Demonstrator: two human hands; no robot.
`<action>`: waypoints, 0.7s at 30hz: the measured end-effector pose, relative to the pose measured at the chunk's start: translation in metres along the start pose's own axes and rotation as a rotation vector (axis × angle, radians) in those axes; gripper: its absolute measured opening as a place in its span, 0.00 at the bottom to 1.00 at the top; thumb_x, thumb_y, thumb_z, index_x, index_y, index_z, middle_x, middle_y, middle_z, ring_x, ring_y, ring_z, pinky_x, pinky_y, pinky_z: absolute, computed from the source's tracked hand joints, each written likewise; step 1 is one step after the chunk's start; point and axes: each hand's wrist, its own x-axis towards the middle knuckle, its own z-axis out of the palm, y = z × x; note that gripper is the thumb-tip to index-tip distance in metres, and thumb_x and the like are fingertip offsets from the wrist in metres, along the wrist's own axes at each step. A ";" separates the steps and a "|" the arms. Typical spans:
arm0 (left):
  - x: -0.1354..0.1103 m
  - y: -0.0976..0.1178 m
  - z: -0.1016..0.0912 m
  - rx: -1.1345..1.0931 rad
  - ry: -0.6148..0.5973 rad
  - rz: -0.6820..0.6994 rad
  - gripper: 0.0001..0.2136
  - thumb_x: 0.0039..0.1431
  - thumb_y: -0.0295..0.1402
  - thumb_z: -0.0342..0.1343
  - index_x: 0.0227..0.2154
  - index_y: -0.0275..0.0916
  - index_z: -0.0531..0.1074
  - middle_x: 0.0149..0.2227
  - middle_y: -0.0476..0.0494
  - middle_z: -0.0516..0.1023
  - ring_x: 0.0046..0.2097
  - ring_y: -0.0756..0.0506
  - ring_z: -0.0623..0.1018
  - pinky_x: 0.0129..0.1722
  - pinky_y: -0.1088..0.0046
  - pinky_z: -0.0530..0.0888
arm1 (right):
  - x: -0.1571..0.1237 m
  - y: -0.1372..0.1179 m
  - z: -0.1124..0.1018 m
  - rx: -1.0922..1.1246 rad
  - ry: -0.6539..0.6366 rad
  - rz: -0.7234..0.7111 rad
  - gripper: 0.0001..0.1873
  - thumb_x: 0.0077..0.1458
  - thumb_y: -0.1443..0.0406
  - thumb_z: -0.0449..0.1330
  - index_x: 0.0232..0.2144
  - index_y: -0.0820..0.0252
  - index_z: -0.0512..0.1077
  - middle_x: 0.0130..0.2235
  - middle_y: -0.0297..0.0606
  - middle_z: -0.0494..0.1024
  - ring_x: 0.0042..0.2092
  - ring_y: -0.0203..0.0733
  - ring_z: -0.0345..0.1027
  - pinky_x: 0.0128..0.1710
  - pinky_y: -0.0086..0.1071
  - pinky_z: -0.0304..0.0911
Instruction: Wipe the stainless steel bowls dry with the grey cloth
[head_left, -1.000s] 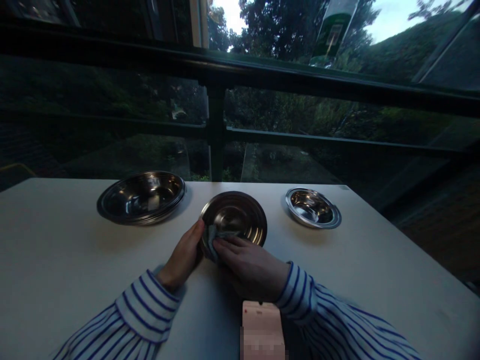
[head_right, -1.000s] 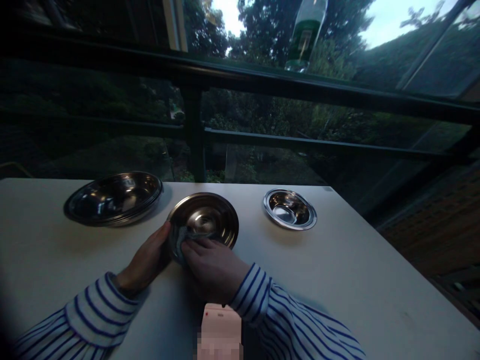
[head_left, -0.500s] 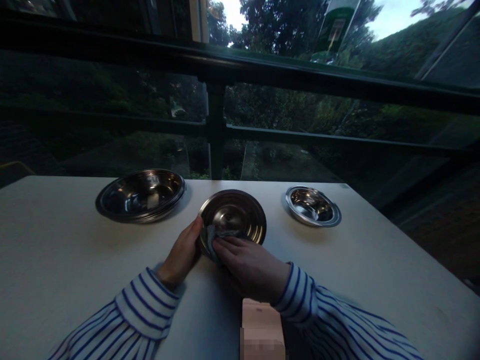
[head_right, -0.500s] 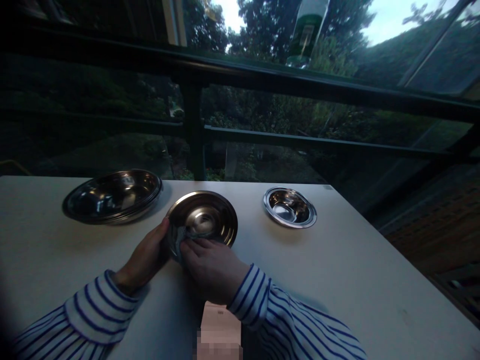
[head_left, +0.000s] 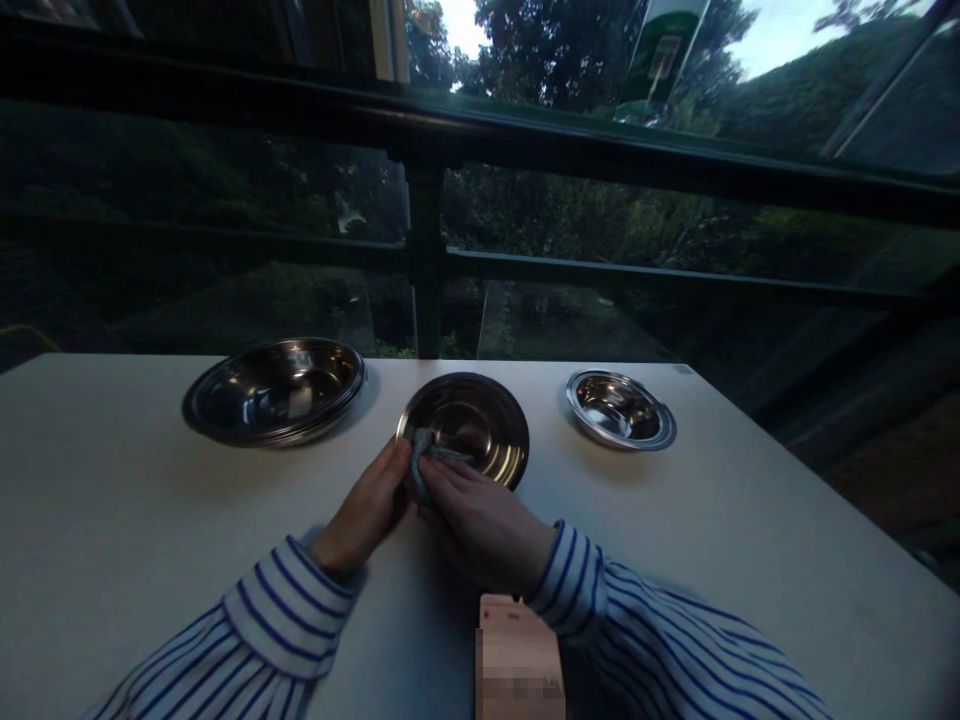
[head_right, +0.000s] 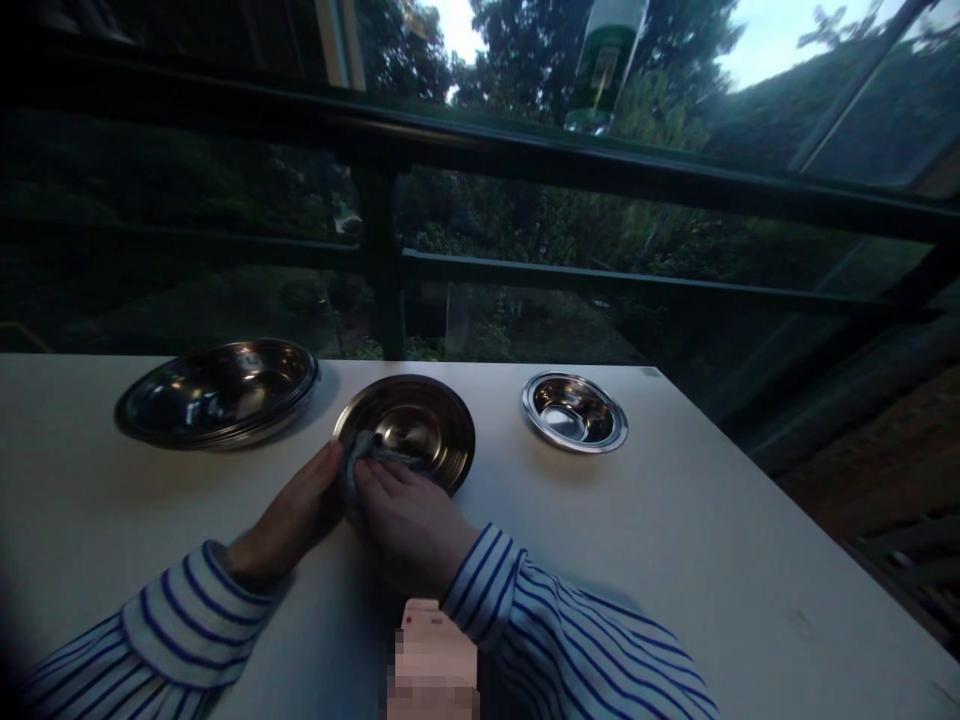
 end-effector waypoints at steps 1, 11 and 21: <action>0.000 0.001 0.001 0.001 -0.014 0.007 0.22 0.56 0.43 0.49 0.51 0.40 0.65 0.47 0.39 0.75 0.54 0.39 0.68 0.52 0.63 0.65 | 0.000 0.000 0.001 -0.006 0.006 0.006 0.22 0.61 0.65 0.42 0.55 0.72 0.54 0.55 0.55 0.63 0.57 0.45 0.54 0.54 0.40 0.56; 0.002 0.003 -0.003 0.024 0.093 0.003 0.23 0.56 0.44 0.49 0.50 0.35 0.68 0.47 0.40 0.76 0.52 0.39 0.70 0.54 0.63 0.62 | -0.017 -0.001 -0.044 -0.223 -0.340 0.042 0.18 0.53 0.71 0.50 0.48 0.66 0.64 0.46 0.47 0.73 0.48 0.46 0.65 0.49 0.40 0.58; 0.002 0.007 0.006 -0.150 0.074 -0.011 0.25 0.56 0.45 0.48 0.52 0.34 0.65 0.43 0.40 0.78 0.49 0.40 0.73 0.52 0.63 0.64 | -0.011 0.004 -0.033 -0.127 -0.284 -0.070 0.18 0.53 0.69 0.53 0.48 0.66 0.63 0.46 0.47 0.72 0.47 0.43 0.65 0.47 0.37 0.60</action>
